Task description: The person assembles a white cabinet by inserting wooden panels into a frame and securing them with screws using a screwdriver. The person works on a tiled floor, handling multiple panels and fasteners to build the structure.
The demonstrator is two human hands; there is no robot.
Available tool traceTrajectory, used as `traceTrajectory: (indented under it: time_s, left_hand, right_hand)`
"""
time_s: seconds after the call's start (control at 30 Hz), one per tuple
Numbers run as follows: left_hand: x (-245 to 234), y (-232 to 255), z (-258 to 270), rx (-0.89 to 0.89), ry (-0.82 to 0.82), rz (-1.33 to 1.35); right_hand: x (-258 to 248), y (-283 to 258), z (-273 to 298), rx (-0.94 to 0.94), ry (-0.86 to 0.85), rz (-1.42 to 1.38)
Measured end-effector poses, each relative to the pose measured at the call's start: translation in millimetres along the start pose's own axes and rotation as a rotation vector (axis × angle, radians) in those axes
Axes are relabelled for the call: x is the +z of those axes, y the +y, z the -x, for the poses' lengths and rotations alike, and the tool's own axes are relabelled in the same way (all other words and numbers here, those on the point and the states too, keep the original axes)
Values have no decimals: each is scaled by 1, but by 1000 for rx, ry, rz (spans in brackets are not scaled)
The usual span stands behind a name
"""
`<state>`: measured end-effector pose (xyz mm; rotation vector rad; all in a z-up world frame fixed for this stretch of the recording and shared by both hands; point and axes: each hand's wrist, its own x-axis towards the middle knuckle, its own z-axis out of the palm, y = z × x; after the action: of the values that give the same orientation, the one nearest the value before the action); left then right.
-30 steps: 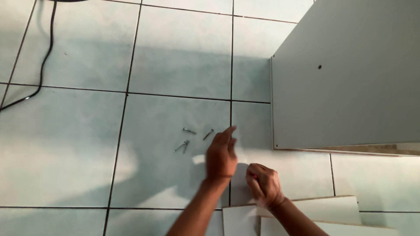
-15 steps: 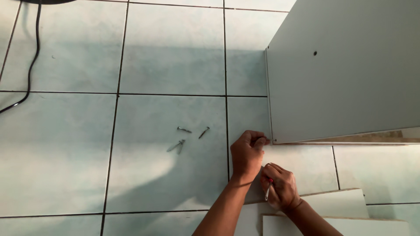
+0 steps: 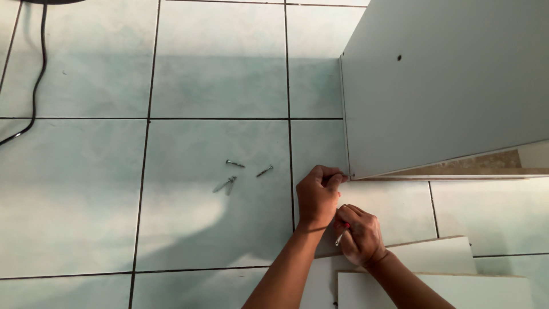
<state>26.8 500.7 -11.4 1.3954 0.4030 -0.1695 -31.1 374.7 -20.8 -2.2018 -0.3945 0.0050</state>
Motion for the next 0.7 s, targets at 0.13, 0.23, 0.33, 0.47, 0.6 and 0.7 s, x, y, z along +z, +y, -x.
traceTrajectory:
  time_s: [0.13,0.23,0.33,0.47,0.6,0.7]
  left_hand:
    - [2,0,1,-17,-30,-20]
    - [4,-3,0,-1,-51,-35]
    - [4,-8,-4,73,-54,-87]
    - [2,-15,-8,205,-47,-220]
    - [3,-24,-10,235,-65,-229]
    - [5,-32,-16,201,-83,-182]
  right_hand:
    - [0,1,0,-4,4,-14]
    - [1,1,1,16,13,-9]
    - [0,2,1,39,18,-62]
    - [0,5,3,-3,20,-89]
    - [0,6,4,38,27,-139]
    - [1,1,-2,103,45,-168]
